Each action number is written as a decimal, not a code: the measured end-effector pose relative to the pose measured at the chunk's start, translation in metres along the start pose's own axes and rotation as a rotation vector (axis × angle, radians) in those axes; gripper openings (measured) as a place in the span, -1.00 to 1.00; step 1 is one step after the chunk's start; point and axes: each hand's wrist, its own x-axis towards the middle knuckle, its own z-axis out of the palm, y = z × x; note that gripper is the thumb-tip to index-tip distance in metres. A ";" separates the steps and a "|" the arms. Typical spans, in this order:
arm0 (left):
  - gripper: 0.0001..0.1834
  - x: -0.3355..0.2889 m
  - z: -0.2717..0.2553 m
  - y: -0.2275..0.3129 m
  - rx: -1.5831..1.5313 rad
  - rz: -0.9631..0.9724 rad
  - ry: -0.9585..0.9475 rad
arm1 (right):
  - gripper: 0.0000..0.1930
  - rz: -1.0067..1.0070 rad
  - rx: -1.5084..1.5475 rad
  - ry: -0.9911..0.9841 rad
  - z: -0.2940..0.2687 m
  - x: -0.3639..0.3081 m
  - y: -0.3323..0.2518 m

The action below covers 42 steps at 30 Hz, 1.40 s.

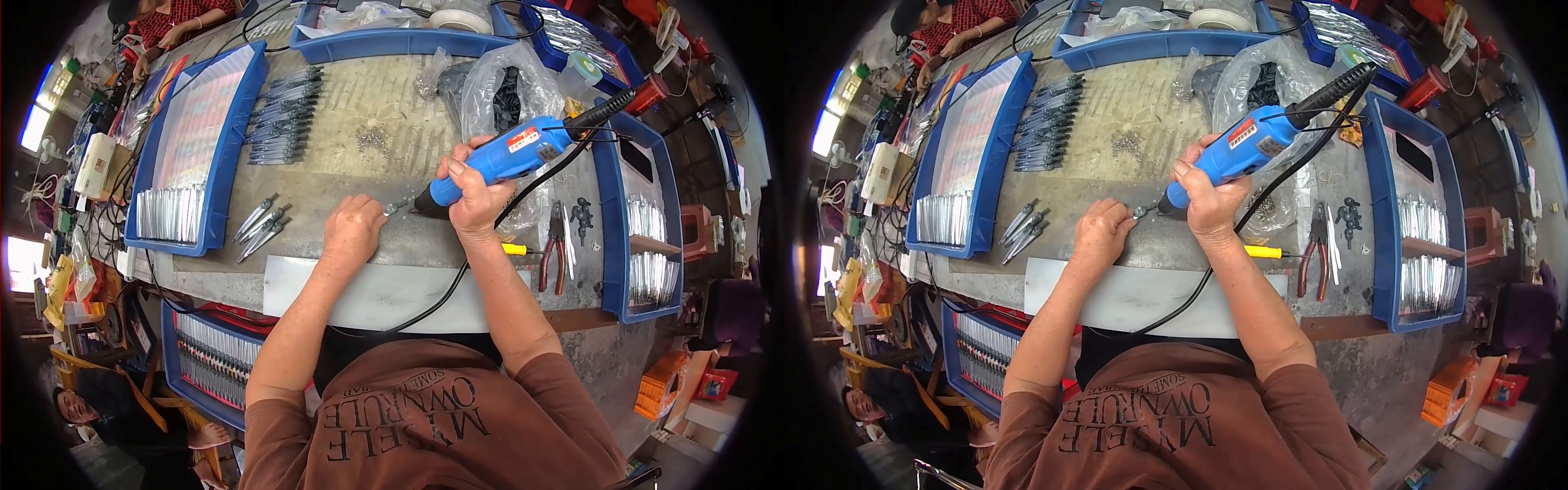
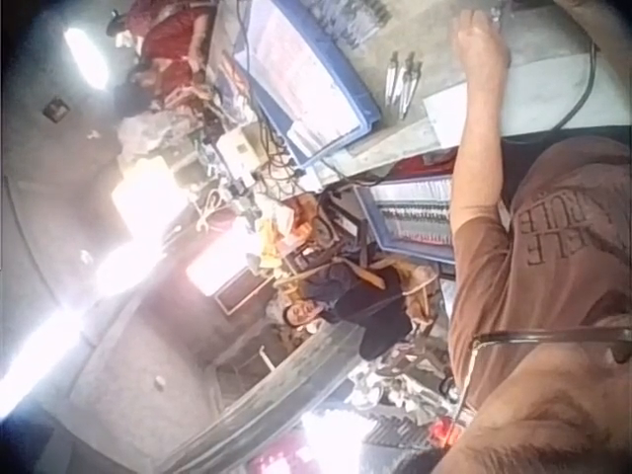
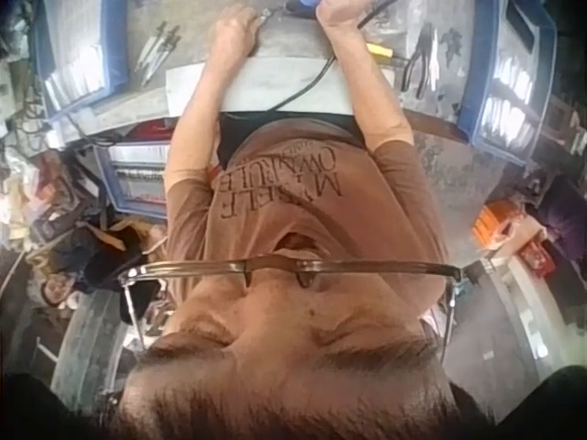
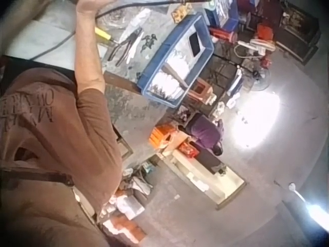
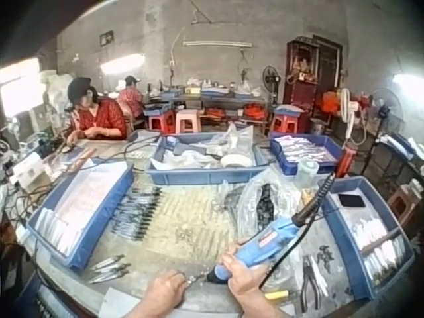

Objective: The person assembles small metal parts and plastic sleeves into finished units using an electric screwdriver.

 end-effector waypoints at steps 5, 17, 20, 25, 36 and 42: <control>-0.90 0.000 0.004 -0.001 -0.009 -0.039 0.008 | -0.64 0.021 -0.052 0.018 0.007 0.000 -0.001; -0.92 -0.003 0.002 0.000 -0.045 -0.060 0.030 | -0.65 0.021 -0.109 -0.148 0.027 0.001 0.017; -0.92 -0.002 0.003 0.001 -0.052 -0.066 0.033 | -0.64 -0.032 -0.179 -0.153 0.028 0.001 0.018; -0.92 -0.004 0.003 0.001 -0.048 -0.061 0.049 | -0.65 -0.030 -0.180 -0.146 0.029 0.000 0.019; -0.89 -0.004 0.005 0.000 -0.046 -0.042 0.070 | -0.65 -0.044 -0.414 -0.230 0.045 0.000 0.030; -0.95 -0.004 0.006 0.001 -0.067 -0.066 0.093 | -0.76 -0.146 -0.687 -0.354 0.056 0.002 0.034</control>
